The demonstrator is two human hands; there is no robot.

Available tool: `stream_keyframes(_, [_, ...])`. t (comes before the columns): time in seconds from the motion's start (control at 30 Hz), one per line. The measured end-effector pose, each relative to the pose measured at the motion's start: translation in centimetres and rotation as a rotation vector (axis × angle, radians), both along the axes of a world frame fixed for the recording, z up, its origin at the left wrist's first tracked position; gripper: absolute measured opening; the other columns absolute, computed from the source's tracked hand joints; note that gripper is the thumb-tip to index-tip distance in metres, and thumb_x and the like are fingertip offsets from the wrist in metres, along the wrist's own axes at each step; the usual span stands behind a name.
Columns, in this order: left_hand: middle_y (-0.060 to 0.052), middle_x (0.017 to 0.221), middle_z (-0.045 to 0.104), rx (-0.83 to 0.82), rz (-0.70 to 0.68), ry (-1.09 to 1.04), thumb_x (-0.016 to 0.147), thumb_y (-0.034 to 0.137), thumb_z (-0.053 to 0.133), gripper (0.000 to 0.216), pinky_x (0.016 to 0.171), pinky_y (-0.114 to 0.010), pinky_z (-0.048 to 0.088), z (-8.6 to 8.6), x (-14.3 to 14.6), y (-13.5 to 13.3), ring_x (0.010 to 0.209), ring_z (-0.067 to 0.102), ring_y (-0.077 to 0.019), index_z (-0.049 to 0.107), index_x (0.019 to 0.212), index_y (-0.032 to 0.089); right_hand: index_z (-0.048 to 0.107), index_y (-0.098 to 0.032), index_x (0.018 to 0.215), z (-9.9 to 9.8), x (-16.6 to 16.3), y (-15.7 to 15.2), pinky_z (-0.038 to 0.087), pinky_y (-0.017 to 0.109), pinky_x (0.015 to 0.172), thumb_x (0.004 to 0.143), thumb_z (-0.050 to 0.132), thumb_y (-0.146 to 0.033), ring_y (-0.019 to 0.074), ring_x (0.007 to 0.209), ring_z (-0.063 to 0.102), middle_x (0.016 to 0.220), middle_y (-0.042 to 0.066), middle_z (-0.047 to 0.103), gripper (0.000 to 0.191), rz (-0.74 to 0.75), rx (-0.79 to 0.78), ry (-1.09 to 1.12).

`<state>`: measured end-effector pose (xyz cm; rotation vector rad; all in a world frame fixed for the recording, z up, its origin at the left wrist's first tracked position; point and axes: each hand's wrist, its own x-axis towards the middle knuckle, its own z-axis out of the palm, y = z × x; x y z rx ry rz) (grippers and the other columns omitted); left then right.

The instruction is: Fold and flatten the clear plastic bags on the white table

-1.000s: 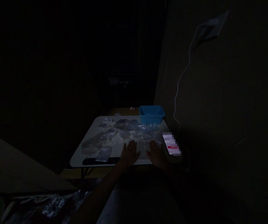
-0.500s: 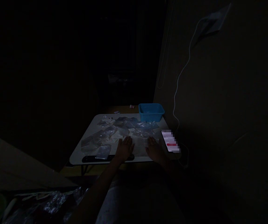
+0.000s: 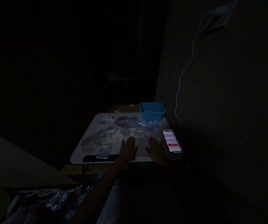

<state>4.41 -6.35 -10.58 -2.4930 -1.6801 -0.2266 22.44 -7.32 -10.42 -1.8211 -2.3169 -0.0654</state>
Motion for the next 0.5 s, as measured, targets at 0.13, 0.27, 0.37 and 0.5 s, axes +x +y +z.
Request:
stream_keyframes(0.13, [-0.011,0.135,0.03,0.06,-0.023,-0.013,0.088,0.031,0.019,0.047,0.101,-0.041,0.02,0.2,1.5,-0.5,0.125,0.024,-0.0215,0.031,0.129,0.01,0.031,-0.01,0.129,0.5,-1.0,0.1,0.004,0.049,0.1,0.085,0.024,-0.027,0.0217,0.126,0.02,0.135,0.012,0.029,0.048,0.077,-0.015,-0.012])
stream_keyframes(0.27, [-0.01,0.134,0.032,0.012,-0.088,-0.007,0.088,0.032,0.019,0.048,0.1,-0.039,0.022,-0.2,2.4,-0.9,0.124,0.025,-0.0205,0.032,0.128,0.01,0.029,-0.014,0.13,0.2,-1.6,-0.1,0.006,0.044,0.102,0.086,0.021,-0.028,0.0185,0.126,0.021,0.137,0.008,0.027,0.047,0.175,0.014,-0.008])
stream_keyframes(0.37, [-0.012,0.135,0.029,0.009,-0.049,-0.015,0.087,0.041,0.018,0.054,0.1,-0.041,0.02,-0.5,1.8,-0.9,0.125,0.023,-0.0221,0.031,0.129,0.009,0.028,-0.013,0.131,-0.1,-1.2,-0.1,0.004,0.048,0.101,0.086,0.02,-0.04,0.021,0.127,0.018,0.137,0.01,0.026,0.052,0.112,0.02,-0.006])
stream_keyframes(0.5, [-0.013,0.135,0.03,0.01,-0.01,-0.015,0.086,0.048,0.017,0.06,0.1,-0.043,0.019,-0.6,0.5,-0.8,0.125,0.023,-0.0229,0.029,0.129,0.01,0.027,-0.012,0.131,-0.2,-0.4,0.0,0.003,0.05,0.1,0.085,0.02,-0.046,0.0229,0.127,0.017,0.137,0.011,0.025,0.058,0.058,-0.002,0.004])
